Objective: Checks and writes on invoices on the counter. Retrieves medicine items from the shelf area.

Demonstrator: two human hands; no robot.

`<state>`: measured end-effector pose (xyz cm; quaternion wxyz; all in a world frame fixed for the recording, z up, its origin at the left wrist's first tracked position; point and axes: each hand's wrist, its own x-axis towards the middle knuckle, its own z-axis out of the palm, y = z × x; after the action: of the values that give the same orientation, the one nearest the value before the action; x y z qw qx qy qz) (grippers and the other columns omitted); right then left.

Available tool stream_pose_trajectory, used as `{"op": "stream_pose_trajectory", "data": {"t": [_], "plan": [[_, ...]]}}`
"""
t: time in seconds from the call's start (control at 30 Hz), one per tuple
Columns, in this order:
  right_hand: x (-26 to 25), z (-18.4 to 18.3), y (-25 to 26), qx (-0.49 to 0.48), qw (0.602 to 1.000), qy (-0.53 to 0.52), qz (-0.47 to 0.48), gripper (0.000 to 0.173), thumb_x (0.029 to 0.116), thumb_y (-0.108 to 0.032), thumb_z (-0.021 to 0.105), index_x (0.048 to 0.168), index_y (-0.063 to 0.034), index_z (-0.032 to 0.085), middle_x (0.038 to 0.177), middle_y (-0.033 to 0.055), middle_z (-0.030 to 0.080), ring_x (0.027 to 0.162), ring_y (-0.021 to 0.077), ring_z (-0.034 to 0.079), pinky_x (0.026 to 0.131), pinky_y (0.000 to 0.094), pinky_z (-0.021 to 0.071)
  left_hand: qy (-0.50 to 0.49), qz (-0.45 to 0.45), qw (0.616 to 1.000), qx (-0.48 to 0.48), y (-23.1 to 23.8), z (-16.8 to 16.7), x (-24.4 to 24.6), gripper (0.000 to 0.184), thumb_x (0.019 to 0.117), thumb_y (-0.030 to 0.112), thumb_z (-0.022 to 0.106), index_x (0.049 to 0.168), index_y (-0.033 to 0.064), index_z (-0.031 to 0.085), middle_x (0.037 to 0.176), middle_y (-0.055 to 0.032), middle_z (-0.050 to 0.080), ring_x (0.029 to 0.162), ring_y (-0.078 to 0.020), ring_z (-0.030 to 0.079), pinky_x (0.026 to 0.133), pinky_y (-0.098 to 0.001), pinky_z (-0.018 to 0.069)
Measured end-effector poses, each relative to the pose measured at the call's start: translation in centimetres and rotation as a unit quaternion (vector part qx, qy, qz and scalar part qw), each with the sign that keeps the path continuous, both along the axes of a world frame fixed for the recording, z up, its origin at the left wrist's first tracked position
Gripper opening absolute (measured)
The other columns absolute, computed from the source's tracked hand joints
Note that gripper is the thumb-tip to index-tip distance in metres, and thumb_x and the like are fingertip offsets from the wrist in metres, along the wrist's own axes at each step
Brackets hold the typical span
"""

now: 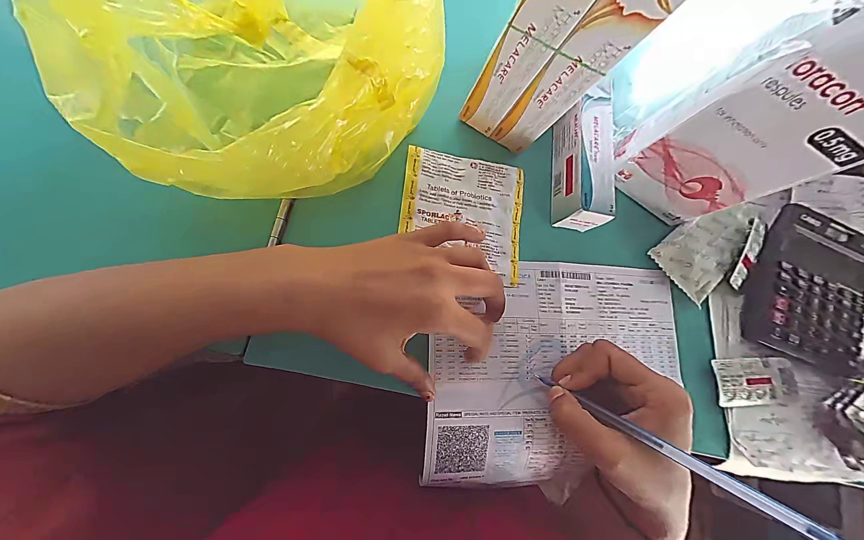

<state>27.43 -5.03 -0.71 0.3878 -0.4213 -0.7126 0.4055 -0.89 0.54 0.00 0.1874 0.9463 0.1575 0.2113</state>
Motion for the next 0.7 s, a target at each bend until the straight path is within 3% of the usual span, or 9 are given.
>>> {"op": "stream_pose_trajectory", "data": {"t": [0.3, 0.57, 0.7], "plan": [[-0.42, 0.36, -0.78, 0.046, 0.995, -0.082, -0.028, 0.010, 0.0760, -0.015, 0.070, 0.078, -0.0093, 0.061, 0.075, -0.0084, 0.062, 0.065, -0.0119, 0.055, 0.055, 0.0028, 0.0430, 0.004, -0.008, 1.000, -0.006, 0.04, -0.10, -0.03, 0.030, 0.0764, 0.050, 0.076, 0.094, 0.0256, 0.081, 0.115, -0.0006, 0.070, 0.125, -0.0263, 0.057, 0.121, -0.0611, 0.0198], [0.04, 0.05, -0.39, 0.022, 0.999, -0.038, -0.012, 0.009, 0.0760, -0.012, 0.069, 0.080, -0.0116, 0.061, 0.077, -0.0103, 0.065, 0.067, -0.0107, 0.058, 0.057, 0.0045, 0.0459, -0.002, -0.008, 1.000, -0.005, 0.00, -0.12, -0.02, 0.027, 0.0786, 0.049, 0.074, 0.092, 0.0262, 0.080, 0.115, -0.0008, 0.070, 0.125, -0.0263, 0.058, 0.121, -0.0607, 0.0220], [0.08, -0.15, -0.38, 0.019, 0.999, -0.024, -0.011, 0.009, 0.0761, -0.010, 0.069, 0.081, -0.0109, 0.062, 0.077, -0.0097, 0.066, 0.067, -0.0101, 0.058, 0.057, 0.0048, 0.0467, -0.014, 0.011, 1.000, 0.006, 0.06, -0.24, -0.01, 0.025, 0.0867, 0.046, 0.067, 0.091, 0.0248, 0.080, 0.113, -0.0003, 0.071, 0.125, -0.0254, 0.058, 0.119, -0.0575, 0.0266]]}}
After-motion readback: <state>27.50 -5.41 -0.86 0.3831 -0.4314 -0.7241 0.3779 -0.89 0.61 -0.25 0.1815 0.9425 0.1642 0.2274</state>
